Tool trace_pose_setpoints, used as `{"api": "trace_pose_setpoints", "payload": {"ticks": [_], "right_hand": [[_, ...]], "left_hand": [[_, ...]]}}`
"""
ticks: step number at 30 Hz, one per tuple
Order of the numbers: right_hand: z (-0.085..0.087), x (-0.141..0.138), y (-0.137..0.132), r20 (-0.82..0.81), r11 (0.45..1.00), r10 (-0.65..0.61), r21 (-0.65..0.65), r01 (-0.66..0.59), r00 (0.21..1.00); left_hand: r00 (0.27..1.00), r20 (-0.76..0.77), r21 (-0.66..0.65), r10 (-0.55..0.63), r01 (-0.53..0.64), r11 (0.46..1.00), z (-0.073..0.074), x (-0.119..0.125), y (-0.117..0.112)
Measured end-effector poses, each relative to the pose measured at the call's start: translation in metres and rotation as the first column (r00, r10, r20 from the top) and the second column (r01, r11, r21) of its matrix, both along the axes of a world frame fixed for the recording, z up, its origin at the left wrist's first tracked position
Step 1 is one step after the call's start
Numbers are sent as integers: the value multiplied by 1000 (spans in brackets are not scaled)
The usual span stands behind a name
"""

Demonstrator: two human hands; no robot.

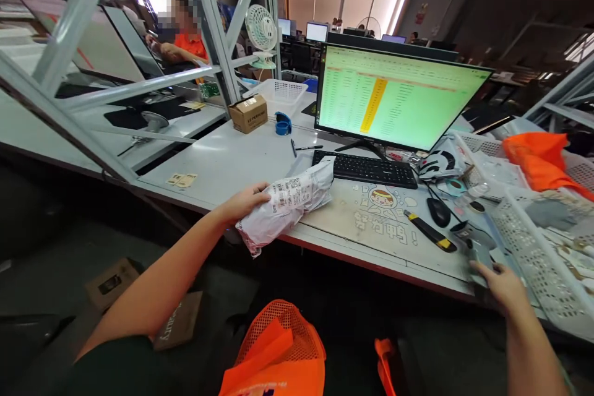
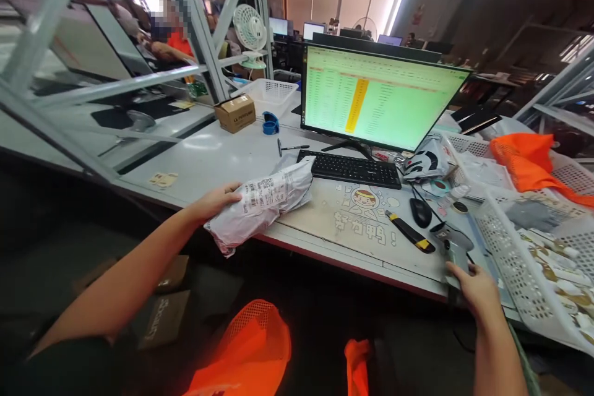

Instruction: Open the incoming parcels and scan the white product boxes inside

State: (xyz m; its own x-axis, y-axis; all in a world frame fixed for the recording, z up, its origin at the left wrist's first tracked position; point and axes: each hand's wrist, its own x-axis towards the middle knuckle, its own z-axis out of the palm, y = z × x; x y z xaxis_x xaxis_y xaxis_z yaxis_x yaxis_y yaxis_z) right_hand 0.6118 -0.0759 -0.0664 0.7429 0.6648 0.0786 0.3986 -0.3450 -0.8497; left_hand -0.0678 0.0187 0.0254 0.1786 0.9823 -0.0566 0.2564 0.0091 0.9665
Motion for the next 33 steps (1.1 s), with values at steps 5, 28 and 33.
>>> {"api": "trace_pose_setpoints", "payload": {"ticks": [5,28,33], "right_hand": [[28,-104,-28,-403,889,313,443,-116,860],[56,-100,-8,-269,918,379,-13,-397,886],[55,-9,1,-171,967,77,-229,-116,982]], "left_hand": [[924,-380,300,47,74,951,31,18,-13],[736,-534,493,416,-129,861,0,-4,0],[675,-577,328,460,-324,887,-50,-73,33]]}}
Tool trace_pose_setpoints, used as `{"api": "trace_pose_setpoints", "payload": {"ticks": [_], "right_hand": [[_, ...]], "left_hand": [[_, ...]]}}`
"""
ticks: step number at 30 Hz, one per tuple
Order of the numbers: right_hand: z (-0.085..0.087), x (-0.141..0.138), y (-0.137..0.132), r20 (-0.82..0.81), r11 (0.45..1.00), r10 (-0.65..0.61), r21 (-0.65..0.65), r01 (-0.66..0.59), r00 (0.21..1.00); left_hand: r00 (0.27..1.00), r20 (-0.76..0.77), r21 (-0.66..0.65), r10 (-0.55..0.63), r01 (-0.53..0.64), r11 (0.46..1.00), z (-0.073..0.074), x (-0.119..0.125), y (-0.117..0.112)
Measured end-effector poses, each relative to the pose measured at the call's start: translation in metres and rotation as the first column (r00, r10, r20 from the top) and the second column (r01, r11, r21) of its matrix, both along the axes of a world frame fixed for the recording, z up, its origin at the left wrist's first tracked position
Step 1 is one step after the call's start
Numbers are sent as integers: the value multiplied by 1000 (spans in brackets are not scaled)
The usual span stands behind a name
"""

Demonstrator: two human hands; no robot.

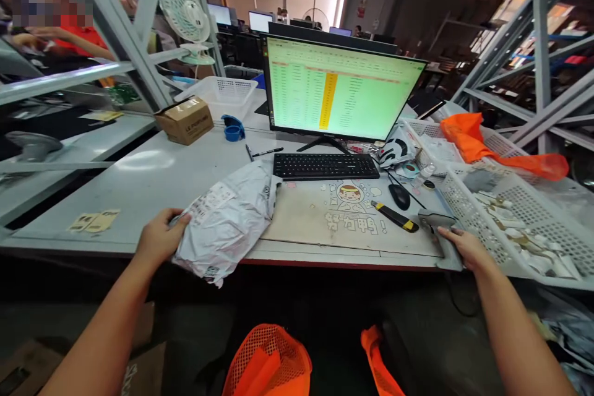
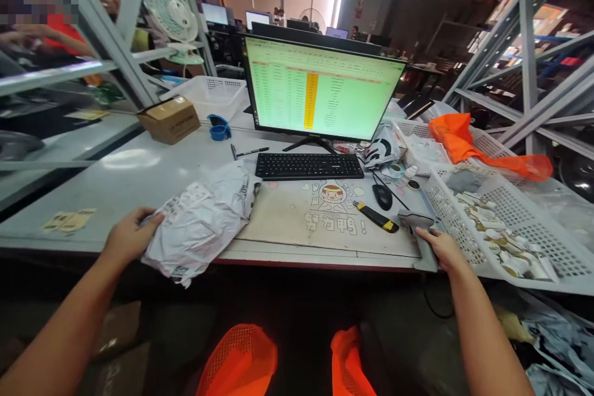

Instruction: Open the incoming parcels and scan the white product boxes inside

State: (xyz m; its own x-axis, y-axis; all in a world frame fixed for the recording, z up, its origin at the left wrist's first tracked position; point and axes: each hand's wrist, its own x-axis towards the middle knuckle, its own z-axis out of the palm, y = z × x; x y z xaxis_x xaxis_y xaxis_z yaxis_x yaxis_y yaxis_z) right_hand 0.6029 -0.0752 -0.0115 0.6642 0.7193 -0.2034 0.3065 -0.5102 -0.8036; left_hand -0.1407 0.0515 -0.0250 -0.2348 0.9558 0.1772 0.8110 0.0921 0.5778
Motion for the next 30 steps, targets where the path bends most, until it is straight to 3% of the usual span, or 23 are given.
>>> {"api": "trace_pose_setpoints", "payload": {"ticks": [3,4,6,10,13,15,18,24,27,30], "right_hand": [[6,3,4,294,990,-138,7,142,946],[8,-6,10,428,990,-134,28,135,894],[10,-38,39,659,999,-20,35,-4,752],[6,-117,144,684,931,307,-73,-357,661],[-1,-157,212,727,879,395,-122,-461,561],[-5,-172,235,748,857,431,-163,-489,505],[-7,-181,246,779,868,416,-188,-459,469],[3,-191,248,773,890,420,-248,-383,476],[3,-183,222,751,876,459,-293,-383,475],[-10,-159,171,731,860,498,-345,-376,466]], "left_hand": [[999,42,59,-2,0,998,-30,-14,11],[999,48,65,10,-13,998,-37,-14,14],[998,33,57,62,-64,996,-47,-12,17],[983,-16,2,185,-185,983,-53,-7,19],[982,-2,25,190,-189,982,-54,-7,19],[975,-8,19,223,-223,975,-56,-8,20],[959,-6,-2,282,-282,959,-60,-10,23],[975,-10,-37,220,-221,975,-55,-11,25],[983,51,-73,178,-174,982,-43,-7,25],[981,115,-27,158,-156,987,-27,-2,27]]}}
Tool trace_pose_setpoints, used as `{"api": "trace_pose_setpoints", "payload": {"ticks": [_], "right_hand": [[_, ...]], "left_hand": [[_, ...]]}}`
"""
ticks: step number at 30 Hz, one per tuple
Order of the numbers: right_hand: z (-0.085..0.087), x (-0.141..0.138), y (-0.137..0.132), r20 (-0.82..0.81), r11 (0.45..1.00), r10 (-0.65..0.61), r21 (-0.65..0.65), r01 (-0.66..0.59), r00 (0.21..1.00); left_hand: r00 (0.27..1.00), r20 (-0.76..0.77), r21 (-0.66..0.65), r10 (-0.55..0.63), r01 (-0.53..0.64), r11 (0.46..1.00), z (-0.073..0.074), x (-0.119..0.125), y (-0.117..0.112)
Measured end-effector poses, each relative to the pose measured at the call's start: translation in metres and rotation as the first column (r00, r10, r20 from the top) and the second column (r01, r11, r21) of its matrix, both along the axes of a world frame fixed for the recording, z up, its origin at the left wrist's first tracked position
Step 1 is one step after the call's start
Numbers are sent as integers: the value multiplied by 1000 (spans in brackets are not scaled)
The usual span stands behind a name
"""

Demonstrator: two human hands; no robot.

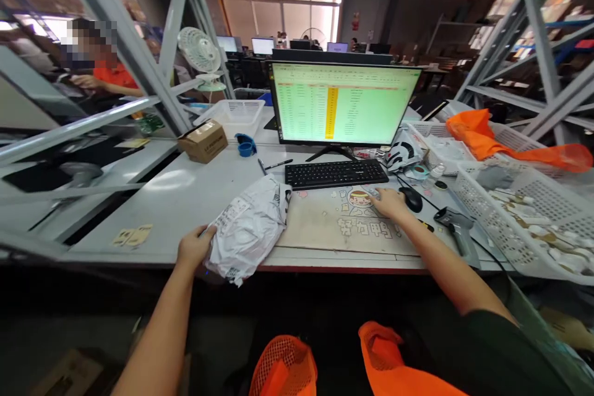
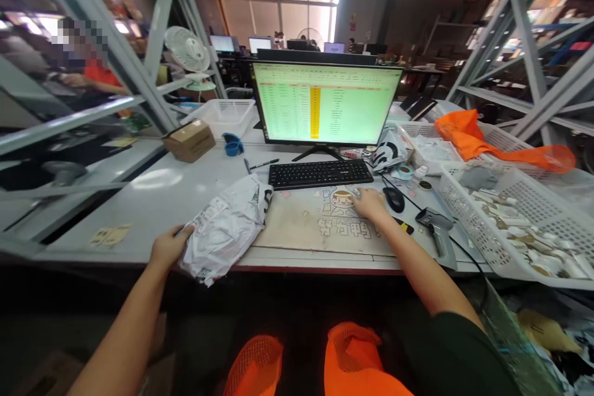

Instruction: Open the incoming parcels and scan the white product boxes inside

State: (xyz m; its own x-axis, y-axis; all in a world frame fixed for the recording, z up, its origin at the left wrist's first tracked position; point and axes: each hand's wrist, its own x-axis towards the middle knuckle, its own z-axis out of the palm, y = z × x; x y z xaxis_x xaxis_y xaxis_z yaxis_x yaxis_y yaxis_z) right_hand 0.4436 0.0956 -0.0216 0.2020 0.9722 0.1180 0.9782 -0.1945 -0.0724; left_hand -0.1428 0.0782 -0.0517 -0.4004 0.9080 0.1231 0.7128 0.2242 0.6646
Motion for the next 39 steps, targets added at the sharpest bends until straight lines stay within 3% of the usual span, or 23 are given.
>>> {"api": "trace_pose_setpoints", "payload": {"ticks": [3,5,8,10,12,14,16,17,19,21,23,26,29,32,36,39], "right_hand": [[-19,32,-52,10,999,-46,-11,46,999],[-31,48,-75,6,999,-48,14,48,999],[-41,58,-93,-8,997,-15,77,15,1000],[-41,58,-98,-17,990,13,138,-10,1000],[-37,54,-101,-58,951,99,298,-77,993],[-30,46,-106,-100,840,263,512,-177,960],[-23,34,-113,-107,707,424,660,-255,899],[-20,28,-117,-107,673,472,686,-279,875],[-16,13,-128,-121,649,527,696,-307,841],[-15,-3,-140,-140,637,567,699,-325,811],[-16,-19,-154,-159,623,614,699,-351,773],[-16,-42,-174,-196,603,696,681,-415,690],[-15,-61,-187,-222,587,759,638,-497,611],[-11,-73,-195,-234,583,790,575,-574,567],[1,-83,-201,-205,556,824,470,-685,528],[12,-93,-198,-106,525,840,411,-745,533]], "left_hand": [[999,-20,127,-26,28,992,26,11,-2],[988,-131,313,-83,121,942,51,26,-7],[878,-452,556,-155,414,721,90,59,-24],[777,-593,536,-213,578,615,110,81,-39],[687,-652,444,-320,689,573,118,98,-54],[573,-687,313,-446,788,530,114,108,-67],[485,-650,141,-585,834,534,99,116,-78],[462,-609,51,-645,834,549,90,119,-83],[448,-525,-100,-724,812,575,68,126,-95],[448,-500,-153,-741,797,585,47,132,-109],[434,-528,-137,-730,804,578,30,138,-124],[450,-601,5,-661,829,559,16,144,-141],[492,-671,160,-554,827,540,17,149,-144],[509,-725,233,-465,815,530,31,158,-137],[509,-759,259,-406,808,529,54,173,-127],[447,-803,205,-394,829,521,66,182,-122]]}}
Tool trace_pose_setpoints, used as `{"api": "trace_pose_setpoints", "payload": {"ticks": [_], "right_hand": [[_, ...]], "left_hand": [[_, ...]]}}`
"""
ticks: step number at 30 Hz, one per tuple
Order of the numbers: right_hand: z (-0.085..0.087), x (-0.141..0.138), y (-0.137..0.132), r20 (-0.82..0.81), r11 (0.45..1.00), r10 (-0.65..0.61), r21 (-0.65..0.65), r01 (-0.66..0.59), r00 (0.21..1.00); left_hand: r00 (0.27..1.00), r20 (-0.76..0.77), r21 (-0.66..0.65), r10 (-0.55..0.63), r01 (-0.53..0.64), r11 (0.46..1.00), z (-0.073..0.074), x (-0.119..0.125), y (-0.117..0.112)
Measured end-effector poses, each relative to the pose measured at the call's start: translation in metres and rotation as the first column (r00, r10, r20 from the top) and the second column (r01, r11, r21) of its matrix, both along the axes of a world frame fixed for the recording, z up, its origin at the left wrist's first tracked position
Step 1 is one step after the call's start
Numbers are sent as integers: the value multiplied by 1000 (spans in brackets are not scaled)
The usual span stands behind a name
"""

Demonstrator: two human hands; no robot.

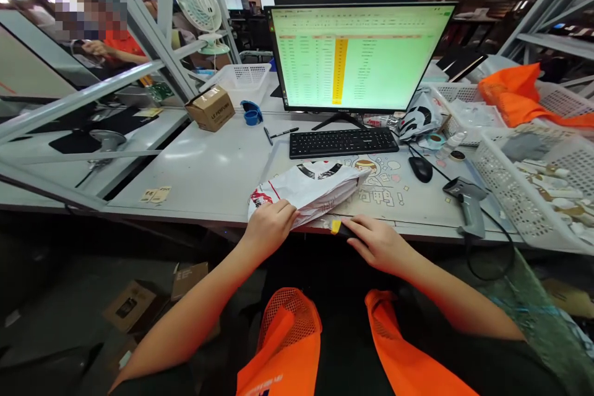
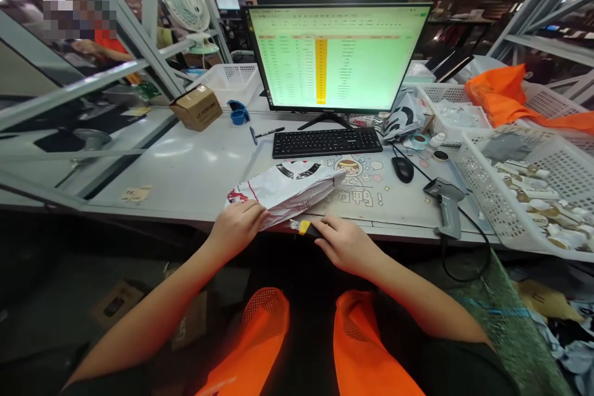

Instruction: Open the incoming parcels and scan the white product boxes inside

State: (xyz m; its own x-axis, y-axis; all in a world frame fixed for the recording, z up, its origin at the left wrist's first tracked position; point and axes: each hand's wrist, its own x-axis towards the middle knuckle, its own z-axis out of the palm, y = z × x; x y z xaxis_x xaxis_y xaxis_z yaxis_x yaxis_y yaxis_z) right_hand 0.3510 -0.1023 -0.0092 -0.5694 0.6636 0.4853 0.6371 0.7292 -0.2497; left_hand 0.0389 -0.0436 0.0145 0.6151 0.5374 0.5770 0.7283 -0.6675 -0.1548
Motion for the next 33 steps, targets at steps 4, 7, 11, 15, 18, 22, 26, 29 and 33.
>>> {"api": "trace_pose_setpoints", "payload": {"ticks": [4,7,11,15,18,22,26,29,33], "right_hand": [[13,-19,19,162,997,-24,72,12,986],[19,-23,39,256,995,-25,103,-1,966],[22,28,70,276,988,-147,91,126,950],[15,124,93,188,771,-629,20,637,755],[-1,161,97,201,638,-746,-56,768,635],[-26,137,94,245,583,-772,-96,807,587],[-35,65,83,110,696,-708,-57,715,698],[-35,2,66,-77,925,-378,5,379,923],[-37,-62,55,-225,979,-29,190,73,974]], "left_hand": [[990,-134,7,-37,38,999,10,8,2],[971,-172,6,-165,169,986,12,11,-2],[956,-69,-51,-285,282,958,6,2,-8],[981,96,-238,-170,188,953,-1,-12,-3],[1000,-16,-432,-7,0,902,1,-5,8],[965,-252,-516,71,-196,834,13,38,23],[957,-274,-544,95,-236,805,21,78,42],[970,-243,-584,23,-165,795,24,76,57],[996,-20,-705,-91,51,708,31,49,57]]}}
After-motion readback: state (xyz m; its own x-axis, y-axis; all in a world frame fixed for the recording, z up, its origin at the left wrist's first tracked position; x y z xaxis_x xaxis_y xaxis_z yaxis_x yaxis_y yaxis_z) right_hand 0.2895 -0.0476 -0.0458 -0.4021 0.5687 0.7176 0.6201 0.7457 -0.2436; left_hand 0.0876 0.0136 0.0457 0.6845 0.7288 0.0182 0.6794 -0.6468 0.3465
